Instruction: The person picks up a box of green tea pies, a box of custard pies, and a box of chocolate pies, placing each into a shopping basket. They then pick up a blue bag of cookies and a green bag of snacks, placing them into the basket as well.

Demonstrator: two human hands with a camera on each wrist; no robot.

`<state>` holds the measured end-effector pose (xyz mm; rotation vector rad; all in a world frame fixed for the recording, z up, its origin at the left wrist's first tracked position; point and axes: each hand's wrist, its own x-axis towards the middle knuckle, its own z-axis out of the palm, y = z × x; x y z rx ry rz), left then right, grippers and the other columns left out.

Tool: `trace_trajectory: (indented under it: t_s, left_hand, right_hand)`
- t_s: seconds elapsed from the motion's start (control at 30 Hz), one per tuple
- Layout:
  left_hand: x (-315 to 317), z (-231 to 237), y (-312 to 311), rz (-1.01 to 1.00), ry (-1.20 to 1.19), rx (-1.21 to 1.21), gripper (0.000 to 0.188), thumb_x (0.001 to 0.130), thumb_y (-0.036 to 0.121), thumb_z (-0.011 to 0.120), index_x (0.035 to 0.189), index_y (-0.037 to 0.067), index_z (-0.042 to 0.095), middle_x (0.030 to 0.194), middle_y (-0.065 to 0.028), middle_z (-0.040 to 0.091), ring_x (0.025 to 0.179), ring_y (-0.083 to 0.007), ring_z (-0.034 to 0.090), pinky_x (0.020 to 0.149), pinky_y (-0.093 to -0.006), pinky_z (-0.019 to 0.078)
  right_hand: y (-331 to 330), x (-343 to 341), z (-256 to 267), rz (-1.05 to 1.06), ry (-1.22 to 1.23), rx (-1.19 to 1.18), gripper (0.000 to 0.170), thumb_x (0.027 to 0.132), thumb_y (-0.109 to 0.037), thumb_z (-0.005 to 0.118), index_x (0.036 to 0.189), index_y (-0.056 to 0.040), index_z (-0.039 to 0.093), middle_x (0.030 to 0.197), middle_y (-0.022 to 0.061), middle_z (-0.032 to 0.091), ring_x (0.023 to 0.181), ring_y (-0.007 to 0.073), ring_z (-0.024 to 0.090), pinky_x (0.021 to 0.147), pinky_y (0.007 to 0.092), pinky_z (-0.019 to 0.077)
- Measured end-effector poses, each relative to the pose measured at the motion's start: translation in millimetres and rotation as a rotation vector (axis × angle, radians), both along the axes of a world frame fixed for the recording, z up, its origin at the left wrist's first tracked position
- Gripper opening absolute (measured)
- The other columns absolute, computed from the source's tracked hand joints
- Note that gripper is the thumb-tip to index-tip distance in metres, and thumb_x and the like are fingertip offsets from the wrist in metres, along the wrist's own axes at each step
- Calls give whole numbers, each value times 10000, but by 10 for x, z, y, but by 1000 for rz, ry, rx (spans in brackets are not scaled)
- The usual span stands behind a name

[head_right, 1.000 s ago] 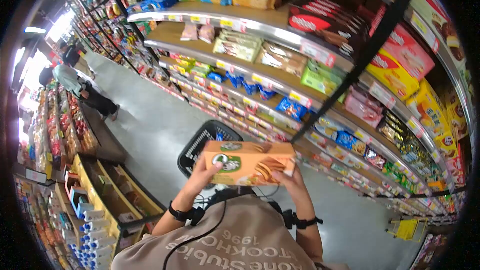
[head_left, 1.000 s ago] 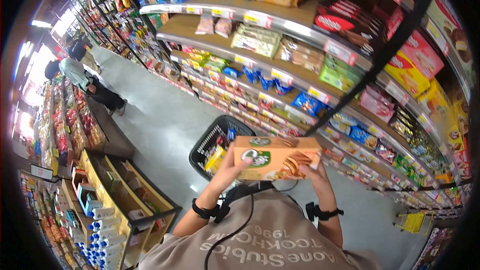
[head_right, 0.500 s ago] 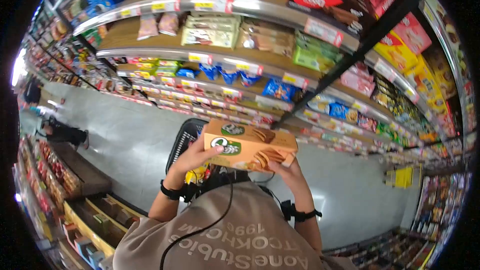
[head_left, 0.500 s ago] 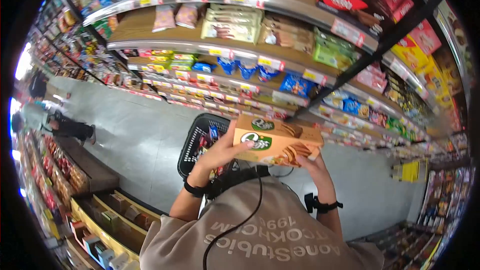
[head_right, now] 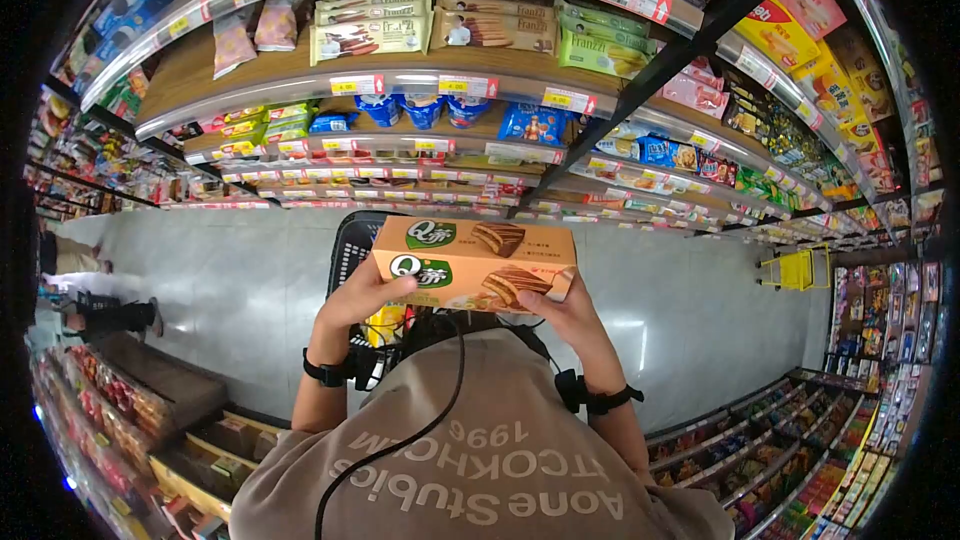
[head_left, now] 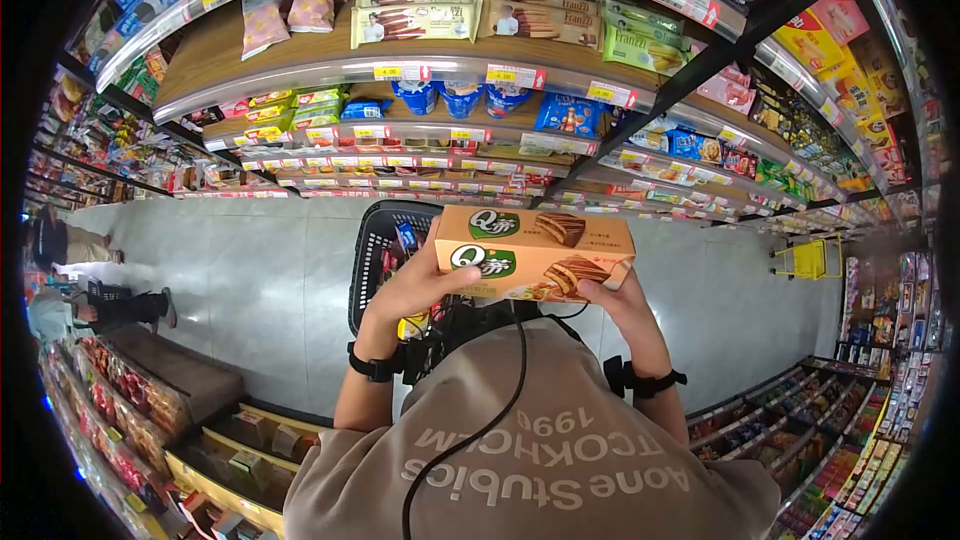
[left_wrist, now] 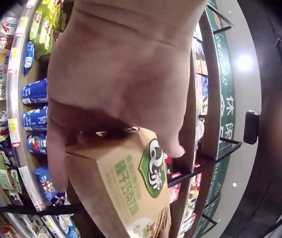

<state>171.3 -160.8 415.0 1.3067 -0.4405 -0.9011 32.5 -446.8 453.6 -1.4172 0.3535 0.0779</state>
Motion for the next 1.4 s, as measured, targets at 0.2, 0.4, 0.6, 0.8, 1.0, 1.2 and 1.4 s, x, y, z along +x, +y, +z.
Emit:
trace_trajectory:
  t_s: [0.2,0.4,0.6,0.8,1.0,1.2,1.4]
  left_hand:
    - [15,-130,317,55,-133,-41,919,978,532,490,1547,-17,21,1529,-159,292,1401,-206,283,1150,-350,235]
    - [-18,218,384,104,50,-129,834,884,385,623,1483,-31,219,1451,-164,383,1370,-240,348,1134,-366,265]
    - [65,200,329,70,-90,-228,766,780,353,696,1358,-8,347,1403,-177,391,1317,-261,400,1094,-398,317]
    - [110,255,343,9,-124,-234,783,760,347,713,1359,5,342,1421,-185,370,1322,-269,394,1094,-395,314]
    - [117,341,222,-10,-77,-203,813,736,389,722,1349,3,354,1420,-189,376,1308,-279,424,1083,-392,340]
    - [75,292,34,14,-45,-230,814,721,397,720,1326,-19,368,1393,-212,391,1287,-299,448,1074,-404,363]
    - [45,315,-50,18,-38,-152,876,701,481,713,1323,-31,369,1375,-227,398,1263,-325,477,1067,-425,381]
  right_hand:
    - [-196,-56,-47,204,31,138,709,917,-212,697,1472,-24,298,1352,108,531,1165,210,583,895,369,539]
    - [-134,99,101,323,-128,288,967,848,-654,602,1493,-17,265,1468,121,413,1264,235,507,858,394,550]
    - [-59,233,194,312,-140,172,917,831,-626,635,1448,-3,365,1503,120,369,1392,235,355,1103,385,325]
    - [-58,155,137,311,-178,207,833,840,-513,654,1432,8,385,1474,121,408,1380,225,374,1124,370,298]
    - [9,18,380,201,-135,223,767,852,-453,664,1412,3,408,1428,115,462,1348,218,419,1116,354,311]
    - [-97,-120,314,178,-143,247,720,877,-428,659,1410,-13,408,1382,94,491,1318,200,443,1099,342,330]
    - [-171,-165,343,210,-118,141,757,878,-482,613,1423,-6,387,1408,102,468,1341,200,420,1108,347,311]
